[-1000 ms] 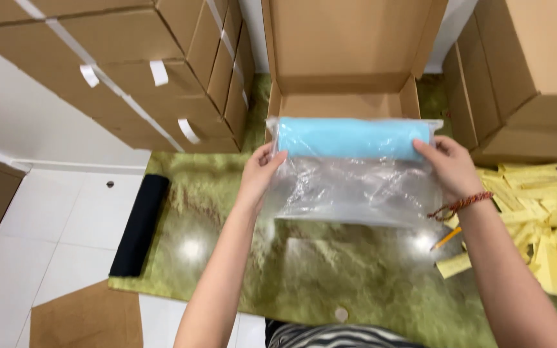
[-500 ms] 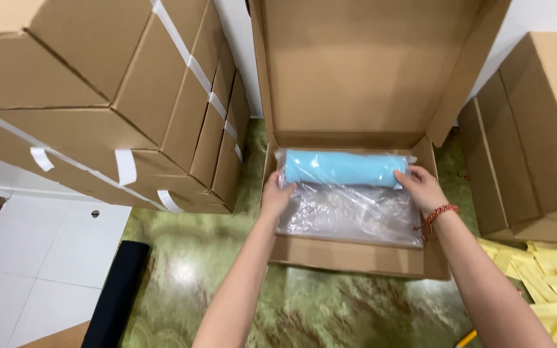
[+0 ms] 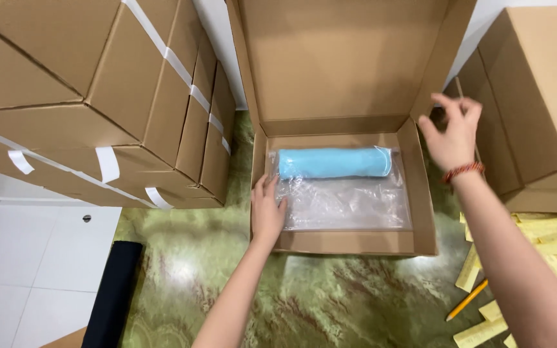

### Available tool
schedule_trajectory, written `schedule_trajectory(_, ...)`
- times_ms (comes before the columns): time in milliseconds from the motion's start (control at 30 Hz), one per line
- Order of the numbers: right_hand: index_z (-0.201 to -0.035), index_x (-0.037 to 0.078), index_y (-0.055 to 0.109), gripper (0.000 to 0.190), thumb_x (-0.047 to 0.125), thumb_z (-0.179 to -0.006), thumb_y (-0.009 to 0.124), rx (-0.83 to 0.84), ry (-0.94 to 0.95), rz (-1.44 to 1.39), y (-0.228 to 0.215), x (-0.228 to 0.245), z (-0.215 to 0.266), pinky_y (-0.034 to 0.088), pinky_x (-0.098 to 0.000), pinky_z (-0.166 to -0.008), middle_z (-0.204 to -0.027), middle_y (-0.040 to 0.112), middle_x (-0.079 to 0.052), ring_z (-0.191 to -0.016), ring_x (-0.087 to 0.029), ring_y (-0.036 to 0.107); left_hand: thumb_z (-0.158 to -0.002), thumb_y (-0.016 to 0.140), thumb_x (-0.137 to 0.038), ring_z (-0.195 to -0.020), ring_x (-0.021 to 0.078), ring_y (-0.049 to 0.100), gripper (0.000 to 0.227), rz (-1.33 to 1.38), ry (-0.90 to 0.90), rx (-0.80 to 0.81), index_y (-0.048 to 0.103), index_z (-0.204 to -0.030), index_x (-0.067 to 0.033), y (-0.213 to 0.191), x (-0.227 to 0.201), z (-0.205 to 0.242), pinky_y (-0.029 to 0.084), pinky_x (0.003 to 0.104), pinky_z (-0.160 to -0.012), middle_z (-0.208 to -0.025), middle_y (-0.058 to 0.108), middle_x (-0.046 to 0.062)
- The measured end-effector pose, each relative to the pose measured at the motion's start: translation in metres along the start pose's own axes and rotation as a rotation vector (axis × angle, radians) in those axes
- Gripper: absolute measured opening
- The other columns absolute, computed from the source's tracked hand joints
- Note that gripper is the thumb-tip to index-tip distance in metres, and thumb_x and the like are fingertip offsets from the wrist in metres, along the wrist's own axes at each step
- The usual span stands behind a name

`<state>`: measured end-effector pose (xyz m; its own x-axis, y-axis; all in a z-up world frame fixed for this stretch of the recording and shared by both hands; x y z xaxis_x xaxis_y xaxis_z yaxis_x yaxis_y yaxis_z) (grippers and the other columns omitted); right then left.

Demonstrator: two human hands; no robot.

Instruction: The person wraps a light blue cylindrical item in bubble wrap, places it into a cardboard box, closes the box, and ties a white ribbon around it in a bow. The workspace includes stacks of boxes and yellow packing strips.

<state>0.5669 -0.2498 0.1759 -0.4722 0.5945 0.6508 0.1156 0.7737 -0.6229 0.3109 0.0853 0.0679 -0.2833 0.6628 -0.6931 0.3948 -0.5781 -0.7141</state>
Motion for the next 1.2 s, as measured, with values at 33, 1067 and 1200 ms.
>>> schedule_trajectory(33, -0.144, 0.011, 0.066, 0.044, 0.013, -0.102, 0.076, -0.003, 0.002, 0.001, -0.005, 0.004, -0.011, 0.044, -0.0437, -0.113, -0.134, 0.033, -0.017, -0.101, -0.028, 0.053, -0.095, 0.072, -0.007, -0.149, 0.0427, 0.038, 0.061, 0.0, 0.003, 0.003, 0.054, -0.153, -0.0094, -0.008, -0.003, 0.009, 0.039, 0.059, -0.12, -0.162, 0.041, 0.016)
schedule_trajectory(1067, -0.164, 0.006, 0.035, 0.059, 0.014, -0.108, 0.052, 0.296, 0.321, -0.641, -0.1, 0.074, 0.136, 0.044, -0.0407, -0.117, -0.174, 0.033, -0.007, -0.155, -0.022, 0.038, -0.109, 0.04, -0.044, -0.126, 0.0376, 0.068, 0.057, 0.187, -0.46, 0.051, 0.049, -0.158, -0.0175, -0.034, 0.095, 0.178, 0.054, 0.048, -0.1, -0.14, 0.07, 0.013)
schedule_trajectory(1200, -0.162, 0.002, 0.038, 0.059, 0.011, -0.105, 0.053, 0.33, 0.349, -0.549, -0.134, 0.116, 0.17, 0.046, -0.0399, -0.117, -0.168, 0.043, -0.01, -0.154, -0.023, 0.042, -0.104, 0.049, -0.052, -0.152, 0.0308, 0.045, 0.076, 0.288, -0.414, 0.035, 0.035, -0.166, -0.0106, -0.061, 0.062, 0.19, 0.038, 0.047, -0.124, -0.168, 0.044, 0.011)
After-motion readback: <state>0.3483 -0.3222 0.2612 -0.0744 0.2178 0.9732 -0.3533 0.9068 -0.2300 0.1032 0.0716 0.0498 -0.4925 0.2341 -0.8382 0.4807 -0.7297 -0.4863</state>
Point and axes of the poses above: each hand's wrist, its own z-axis away from the middle knuckle, its own y-axis out of the palm, x = y × z, the point moved 3 cm from there along -z, towards the middle knuckle
